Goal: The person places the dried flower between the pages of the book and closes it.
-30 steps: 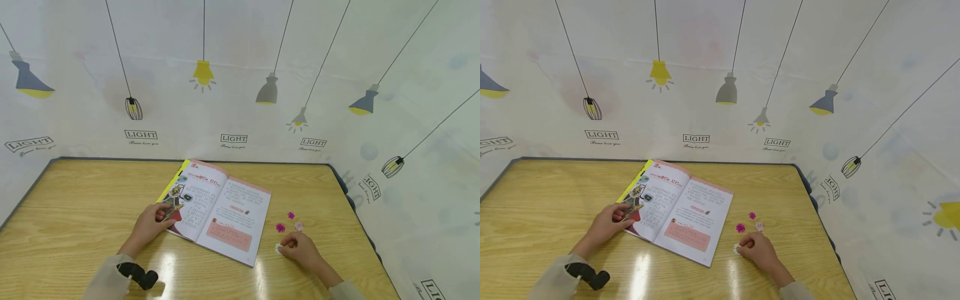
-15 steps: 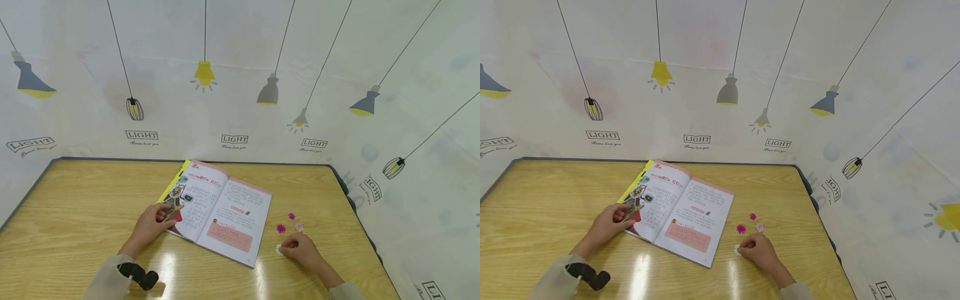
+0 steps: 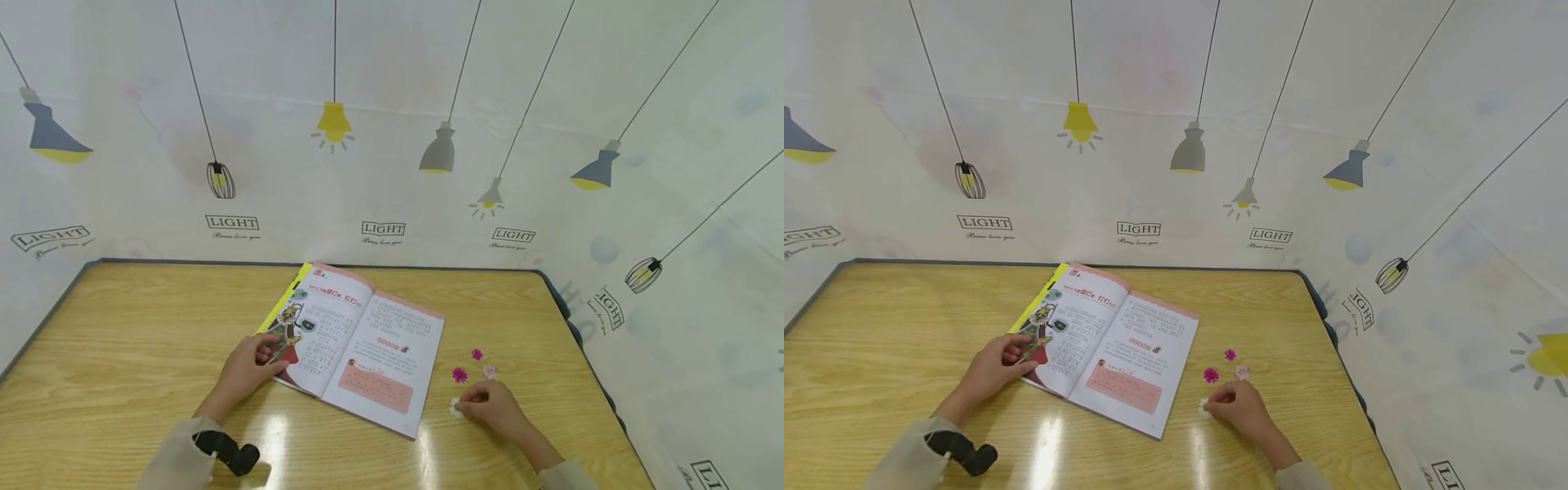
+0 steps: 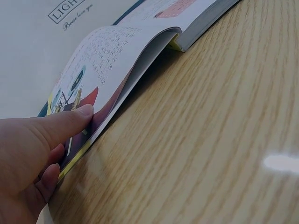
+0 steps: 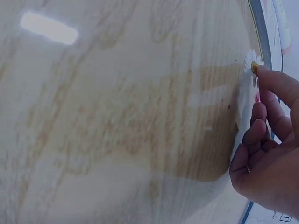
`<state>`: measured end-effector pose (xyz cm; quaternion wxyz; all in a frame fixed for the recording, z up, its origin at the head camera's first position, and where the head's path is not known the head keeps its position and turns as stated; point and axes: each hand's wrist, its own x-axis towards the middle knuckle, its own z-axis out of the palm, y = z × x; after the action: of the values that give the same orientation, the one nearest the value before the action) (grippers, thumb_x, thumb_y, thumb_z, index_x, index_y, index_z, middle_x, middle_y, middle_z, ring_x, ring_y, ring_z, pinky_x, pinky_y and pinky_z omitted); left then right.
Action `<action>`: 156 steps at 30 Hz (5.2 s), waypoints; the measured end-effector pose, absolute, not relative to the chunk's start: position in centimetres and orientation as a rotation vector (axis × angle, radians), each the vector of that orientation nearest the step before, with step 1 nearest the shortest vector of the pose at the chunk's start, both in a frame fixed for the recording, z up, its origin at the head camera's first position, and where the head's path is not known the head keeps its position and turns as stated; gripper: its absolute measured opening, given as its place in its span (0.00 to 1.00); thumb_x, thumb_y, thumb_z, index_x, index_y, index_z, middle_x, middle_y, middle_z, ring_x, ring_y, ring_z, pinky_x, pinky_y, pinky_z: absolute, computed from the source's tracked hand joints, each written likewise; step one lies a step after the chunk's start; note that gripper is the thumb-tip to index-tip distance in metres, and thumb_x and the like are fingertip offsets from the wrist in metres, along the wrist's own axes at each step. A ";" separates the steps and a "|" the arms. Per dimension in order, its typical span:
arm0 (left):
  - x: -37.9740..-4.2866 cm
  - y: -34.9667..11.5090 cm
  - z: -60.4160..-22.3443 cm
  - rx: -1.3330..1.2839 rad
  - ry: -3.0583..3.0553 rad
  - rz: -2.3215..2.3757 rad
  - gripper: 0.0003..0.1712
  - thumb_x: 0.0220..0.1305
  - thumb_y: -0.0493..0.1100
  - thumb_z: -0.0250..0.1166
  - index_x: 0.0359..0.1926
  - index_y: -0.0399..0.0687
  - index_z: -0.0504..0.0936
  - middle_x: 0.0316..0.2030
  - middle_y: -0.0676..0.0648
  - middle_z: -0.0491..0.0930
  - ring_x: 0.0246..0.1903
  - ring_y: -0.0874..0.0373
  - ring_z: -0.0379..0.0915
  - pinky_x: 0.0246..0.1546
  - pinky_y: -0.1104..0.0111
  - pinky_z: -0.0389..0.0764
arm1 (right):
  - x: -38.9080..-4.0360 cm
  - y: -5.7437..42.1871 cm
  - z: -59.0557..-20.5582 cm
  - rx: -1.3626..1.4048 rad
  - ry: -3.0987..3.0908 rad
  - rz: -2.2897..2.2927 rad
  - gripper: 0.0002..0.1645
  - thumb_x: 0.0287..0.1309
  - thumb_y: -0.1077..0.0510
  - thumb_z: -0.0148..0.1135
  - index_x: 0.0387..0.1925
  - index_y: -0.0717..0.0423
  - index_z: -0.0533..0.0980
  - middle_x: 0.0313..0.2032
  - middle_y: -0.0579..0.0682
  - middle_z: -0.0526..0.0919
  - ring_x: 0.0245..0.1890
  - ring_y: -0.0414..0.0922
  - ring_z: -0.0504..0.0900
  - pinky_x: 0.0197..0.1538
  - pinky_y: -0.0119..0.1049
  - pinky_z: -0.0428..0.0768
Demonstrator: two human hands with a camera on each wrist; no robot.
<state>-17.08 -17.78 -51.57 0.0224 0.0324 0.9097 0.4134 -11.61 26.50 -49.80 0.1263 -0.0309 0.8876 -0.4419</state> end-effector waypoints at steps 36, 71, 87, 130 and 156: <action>-17.0 -17.9 -51.6 0.066 2.801 1.284 0.28 0.52 0.43 0.71 0.52 0.34 0.75 0.37 0.43 0.71 0.35 0.53 0.67 0.37 0.62 0.70 | -18.3 22.1 -47.0 -0.093 2.623 -1.204 0.08 0.50 0.57 0.69 0.27 0.58 0.80 0.22 0.49 0.74 0.16 0.42 0.70 0.19 0.32 0.67; -17.1 -17.8 -52.0 0.039 2.808 1.295 0.27 0.51 0.43 0.71 0.52 0.37 0.75 0.37 0.45 0.71 0.35 0.55 0.67 0.37 0.63 0.70 | -24.5 17.7 -47.9 -0.208 2.590 -1.036 0.07 0.47 0.60 0.71 0.24 0.60 0.82 0.25 0.46 0.79 0.25 0.41 0.69 0.28 0.31 0.66; -17.0 -17.8 -51.9 0.030 2.820 1.303 0.26 0.51 0.41 0.71 0.51 0.38 0.76 0.36 0.45 0.70 0.34 0.56 0.67 0.37 0.63 0.70 | -24.6 17.3 -48.9 -0.114 2.617 -0.973 0.06 0.48 0.59 0.71 0.25 0.58 0.81 0.28 0.47 0.79 0.29 0.43 0.71 0.33 0.32 0.70; -17.0 -17.7 -52.0 0.072 2.851 1.294 0.28 0.50 0.43 0.72 0.51 0.36 0.76 0.35 0.45 0.70 0.34 0.56 0.68 0.37 0.63 0.71 | -21.9 23.7 -47.0 -0.285 2.591 -1.143 0.07 0.51 0.64 0.66 0.32 0.65 0.78 0.26 0.49 0.74 0.27 0.43 0.70 0.30 0.36 0.71; -16.8 -17.6 -51.8 0.068 2.851 1.261 0.28 0.51 0.44 0.71 0.52 0.36 0.75 0.36 0.45 0.70 0.35 0.55 0.68 0.38 0.62 0.71 | -16.8 26.2 -48.1 0.001 2.730 -1.150 0.09 0.49 0.62 0.68 0.33 0.63 0.79 0.28 0.49 0.76 0.30 0.43 0.71 0.34 0.35 0.70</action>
<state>-16.82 -17.64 -51.84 0.0117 0.0219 0.9142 0.4045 -16.80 26.24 -48.10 0.0894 0.0004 0.9179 -0.3867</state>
